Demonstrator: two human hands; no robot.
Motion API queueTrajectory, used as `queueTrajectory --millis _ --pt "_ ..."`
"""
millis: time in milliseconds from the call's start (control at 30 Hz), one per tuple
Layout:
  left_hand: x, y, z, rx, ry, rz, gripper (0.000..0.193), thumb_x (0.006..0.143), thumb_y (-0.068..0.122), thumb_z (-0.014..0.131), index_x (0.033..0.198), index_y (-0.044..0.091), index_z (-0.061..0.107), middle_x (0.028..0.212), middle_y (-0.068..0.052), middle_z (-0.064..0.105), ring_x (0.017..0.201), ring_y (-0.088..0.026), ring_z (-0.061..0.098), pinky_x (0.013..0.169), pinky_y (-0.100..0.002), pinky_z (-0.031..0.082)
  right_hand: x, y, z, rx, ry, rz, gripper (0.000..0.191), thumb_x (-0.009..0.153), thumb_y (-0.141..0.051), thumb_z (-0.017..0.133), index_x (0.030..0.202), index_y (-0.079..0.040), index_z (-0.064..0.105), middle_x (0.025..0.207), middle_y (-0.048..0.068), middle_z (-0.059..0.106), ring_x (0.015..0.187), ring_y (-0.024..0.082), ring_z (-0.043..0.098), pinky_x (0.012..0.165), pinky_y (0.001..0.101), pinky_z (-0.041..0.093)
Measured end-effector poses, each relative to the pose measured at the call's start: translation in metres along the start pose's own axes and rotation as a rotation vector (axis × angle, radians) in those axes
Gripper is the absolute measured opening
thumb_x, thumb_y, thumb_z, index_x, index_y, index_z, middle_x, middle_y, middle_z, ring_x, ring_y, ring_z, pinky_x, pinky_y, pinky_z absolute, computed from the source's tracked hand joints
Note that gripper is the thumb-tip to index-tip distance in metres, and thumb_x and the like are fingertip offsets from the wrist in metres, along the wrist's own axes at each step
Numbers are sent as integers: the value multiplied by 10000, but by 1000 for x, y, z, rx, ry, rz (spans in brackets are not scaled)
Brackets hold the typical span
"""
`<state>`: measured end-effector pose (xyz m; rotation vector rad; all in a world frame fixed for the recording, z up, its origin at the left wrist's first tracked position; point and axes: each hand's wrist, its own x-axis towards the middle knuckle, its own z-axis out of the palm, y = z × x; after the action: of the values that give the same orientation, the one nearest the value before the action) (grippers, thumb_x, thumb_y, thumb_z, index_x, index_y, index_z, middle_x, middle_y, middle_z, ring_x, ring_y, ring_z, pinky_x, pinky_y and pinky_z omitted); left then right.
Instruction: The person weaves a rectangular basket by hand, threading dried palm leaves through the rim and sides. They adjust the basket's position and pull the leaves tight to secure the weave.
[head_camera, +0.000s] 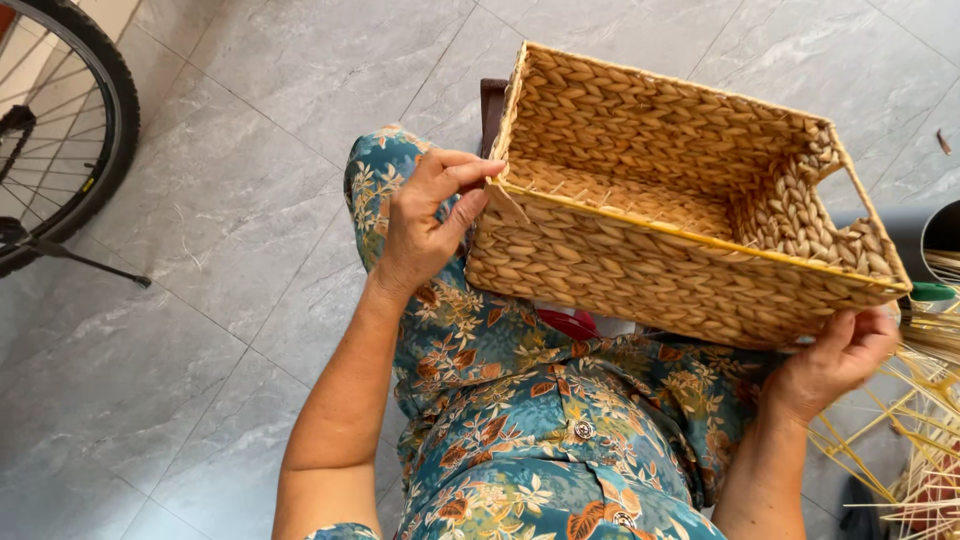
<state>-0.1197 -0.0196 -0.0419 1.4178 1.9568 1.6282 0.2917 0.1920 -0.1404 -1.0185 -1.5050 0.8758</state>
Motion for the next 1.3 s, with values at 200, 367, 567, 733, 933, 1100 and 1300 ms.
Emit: queueTrajectory --millis 200,367,567,733,933,1100,1300 --pt "13 -7 4 -103 -32 -144 141 978 76 760 1116 98 777 1015 -20 672 927 -112 679 804 -253 573 9 -94 39 -65 -78 -308 82 1161 -65 674 1192 6 649 1076 62 645 876 144 555 805 239 461" --pt "11 -8 13 -151 11 -213 96 957 102 786 1045 68 775 984 -12 662 895 -87 685 800 -236 582 13 -186 131 -176 -649 -652 214 1013 58 761 1216 -5 738 1051 92 609 871 188 597 733 312 497" --pt "6 -3 21 -140 64 -295 115 953 89 787 1061 57 764 968 -9 641 869 -90 691 758 -228 590 57 -197 232 -365 -837 -993 301 944 54 745 1245 46 747 1026 110 522 877 222 577 689 312 567" --pt "-2 0 25 -201 35 -242 182 966 62 744 1144 68 706 1073 -2 577 961 -91 663 821 -243 591 75 -179 251 -359 -1010 -847 193 997 -57 786 1190 -51 774 1034 88 621 889 207 669 758 304 588" --pt "-6 -3 39 -218 78 -308 164 954 54 750 1088 86 662 1031 17 514 883 -78 547 764 -230 507 77 -168 266 -61 -1226 -208 144 983 -9 708 1116 -35 755 953 57 707 870 137 725 785 255 609" --pt "-5 -7 51 -242 112 -374 168 916 -7 699 1037 73 614 1010 14 493 842 -66 540 759 -223 500 70 -161 272 65 -1274 98 108 996 -17 685 1090 -12 736 960 23 752 891 76 735 829 241 633" --pt "-12 -6 62 -238 166 -391 218 879 -57 624 1050 55 549 1033 1 475 839 -65 510 753 -222 482 61 -151 278 100 -1277 211 106 1010 -56 691 1093 -7 736 919 30 753 838 79 721 785 246 622"
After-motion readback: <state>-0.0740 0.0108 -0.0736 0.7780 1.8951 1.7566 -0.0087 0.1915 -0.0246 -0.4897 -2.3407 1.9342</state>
